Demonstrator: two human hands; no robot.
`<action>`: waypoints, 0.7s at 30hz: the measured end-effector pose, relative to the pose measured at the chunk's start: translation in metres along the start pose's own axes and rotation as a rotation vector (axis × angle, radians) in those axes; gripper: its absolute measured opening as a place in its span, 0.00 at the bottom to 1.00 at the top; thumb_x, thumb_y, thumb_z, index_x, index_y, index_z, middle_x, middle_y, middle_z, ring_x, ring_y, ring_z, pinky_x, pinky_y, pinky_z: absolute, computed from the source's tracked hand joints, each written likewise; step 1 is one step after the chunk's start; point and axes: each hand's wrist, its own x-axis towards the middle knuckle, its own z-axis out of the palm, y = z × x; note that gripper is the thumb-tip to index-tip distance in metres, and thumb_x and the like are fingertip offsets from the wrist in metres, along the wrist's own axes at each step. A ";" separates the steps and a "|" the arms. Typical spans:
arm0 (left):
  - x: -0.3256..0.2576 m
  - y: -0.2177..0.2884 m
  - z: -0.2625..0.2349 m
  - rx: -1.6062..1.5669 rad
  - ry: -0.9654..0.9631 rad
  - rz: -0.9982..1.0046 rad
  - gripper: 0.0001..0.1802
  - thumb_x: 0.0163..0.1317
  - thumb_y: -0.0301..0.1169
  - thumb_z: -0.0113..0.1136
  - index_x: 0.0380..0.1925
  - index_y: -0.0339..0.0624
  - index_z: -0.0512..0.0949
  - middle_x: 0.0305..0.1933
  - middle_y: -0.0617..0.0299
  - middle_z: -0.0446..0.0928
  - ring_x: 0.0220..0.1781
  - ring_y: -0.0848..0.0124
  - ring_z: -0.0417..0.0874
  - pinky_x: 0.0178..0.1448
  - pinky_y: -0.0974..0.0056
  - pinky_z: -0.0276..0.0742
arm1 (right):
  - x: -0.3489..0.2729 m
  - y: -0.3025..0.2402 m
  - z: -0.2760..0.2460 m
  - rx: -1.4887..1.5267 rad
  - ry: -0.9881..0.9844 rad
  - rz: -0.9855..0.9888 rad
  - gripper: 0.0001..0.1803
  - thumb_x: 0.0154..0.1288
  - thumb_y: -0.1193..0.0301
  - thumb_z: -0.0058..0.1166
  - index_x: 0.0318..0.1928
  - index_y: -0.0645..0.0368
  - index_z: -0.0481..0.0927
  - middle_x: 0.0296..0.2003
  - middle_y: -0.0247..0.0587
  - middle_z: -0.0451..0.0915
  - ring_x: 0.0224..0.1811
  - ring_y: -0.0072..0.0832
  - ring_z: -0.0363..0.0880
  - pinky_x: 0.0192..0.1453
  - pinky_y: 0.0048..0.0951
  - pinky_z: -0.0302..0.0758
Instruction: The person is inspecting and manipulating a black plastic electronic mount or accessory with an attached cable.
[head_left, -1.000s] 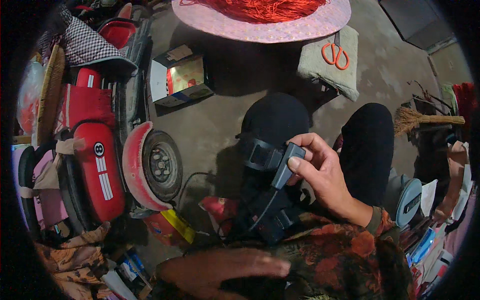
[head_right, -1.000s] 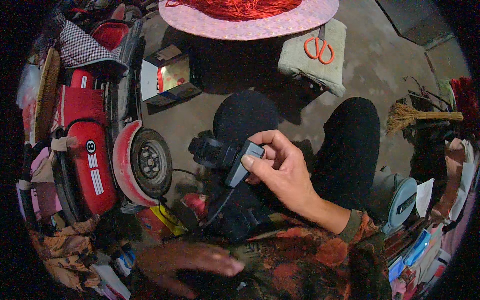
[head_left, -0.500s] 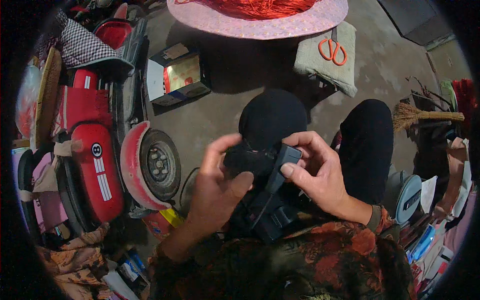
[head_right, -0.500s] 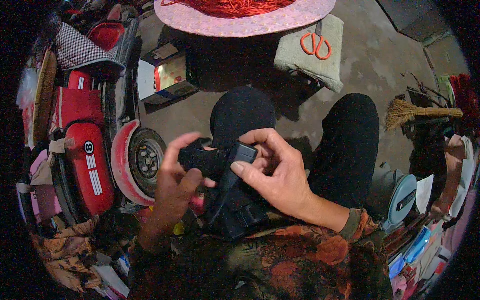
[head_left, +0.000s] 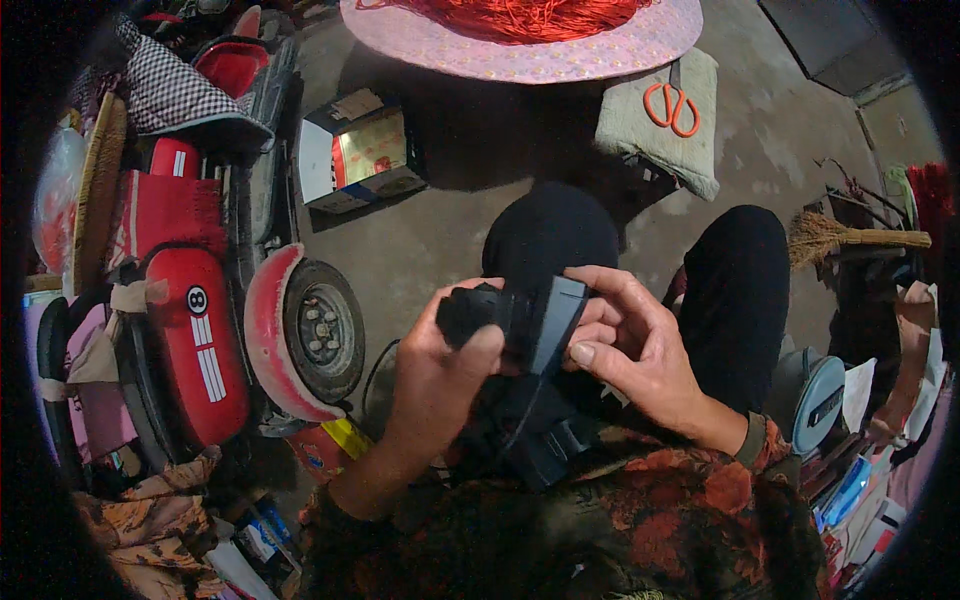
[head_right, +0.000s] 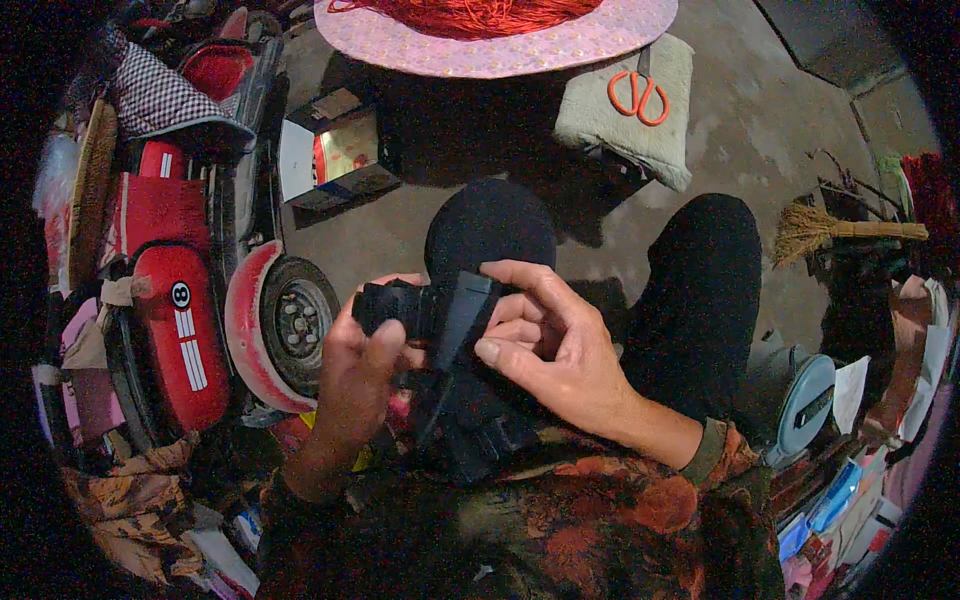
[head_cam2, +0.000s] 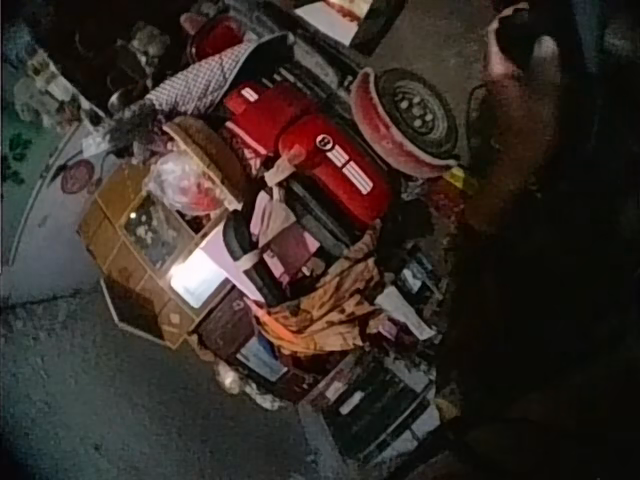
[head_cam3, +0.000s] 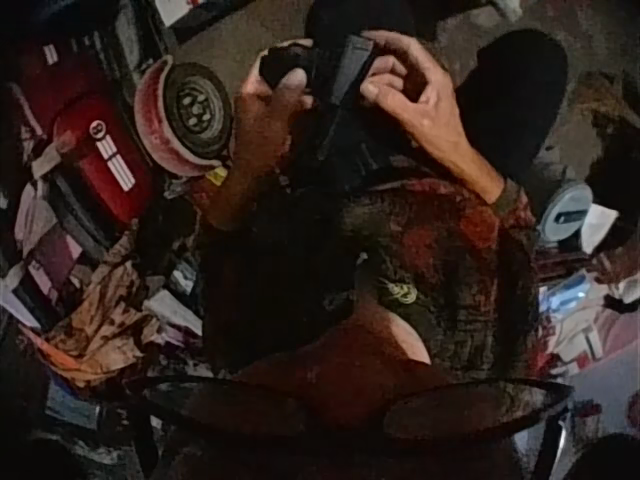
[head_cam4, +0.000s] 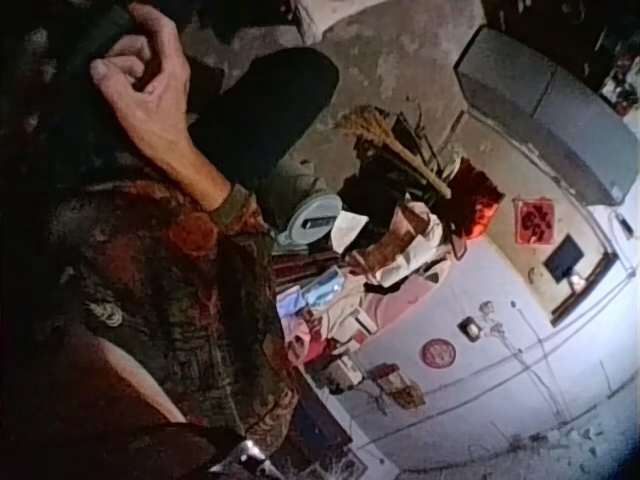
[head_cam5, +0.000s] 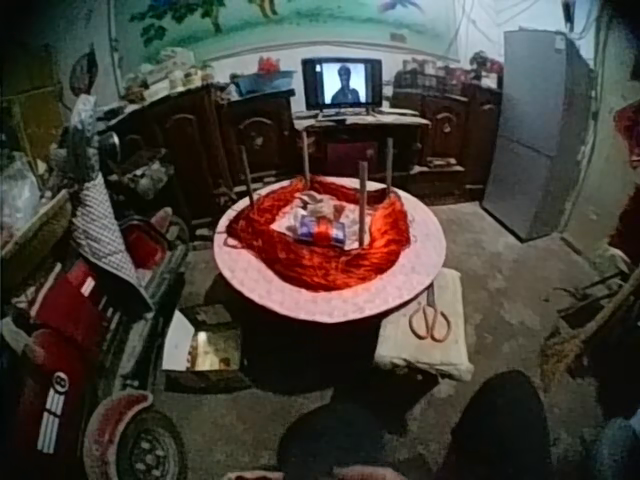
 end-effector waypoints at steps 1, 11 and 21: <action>0.000 -0.001 -0.001 -0.088 0.007 -0.037 0.25 0.68 0.36 0.57 0.60 0.33 0.65 0.50 0.57 0.76 0.48 0.72 0.80 0.48 0.64 0.83 | 0.000 0.000 0.000 0.026 -0.007 0.019 0.30 0.63 0.79 0.59 0.64 0.66 0.64 0.42 0.39 0.77 0.41 0.20 0.80 0.50 0.21 0.76; 0.005 -0.022 -0.015 -0.445 -0.049 -0.174 0.22 0.72 0.42 0.49 0.54 0.34 0.70 0.47 0.52 0.80 0.45 0.65 0.84 0.49 0.60 0.83 | -0.001 -0.005 0.002 0.060 -0.049 0.053 0.29 0.67 0.76 0.54 0.66 0.65 0.62 0.45 0.43 0.79 0.47 0.28 0.82 0.53 0.28 0.78; 0.005 -0.025 -0.018 -0.505 -0.115 -0.219 0.28 0.74 0.48 0.41 0.59 0.35 0.69 0.50 0.50 0.81 0.47 0.62 0.85 0.51 0.58 0.82 | -0.002 -0.001 0.000 0.125 -0.045 0.030 0.25 0.70 0.76 0.53 0.65 0.65 0.63 0.47 0.44 0.79 0.47 0.28 0.83 0.51 0.26 0.79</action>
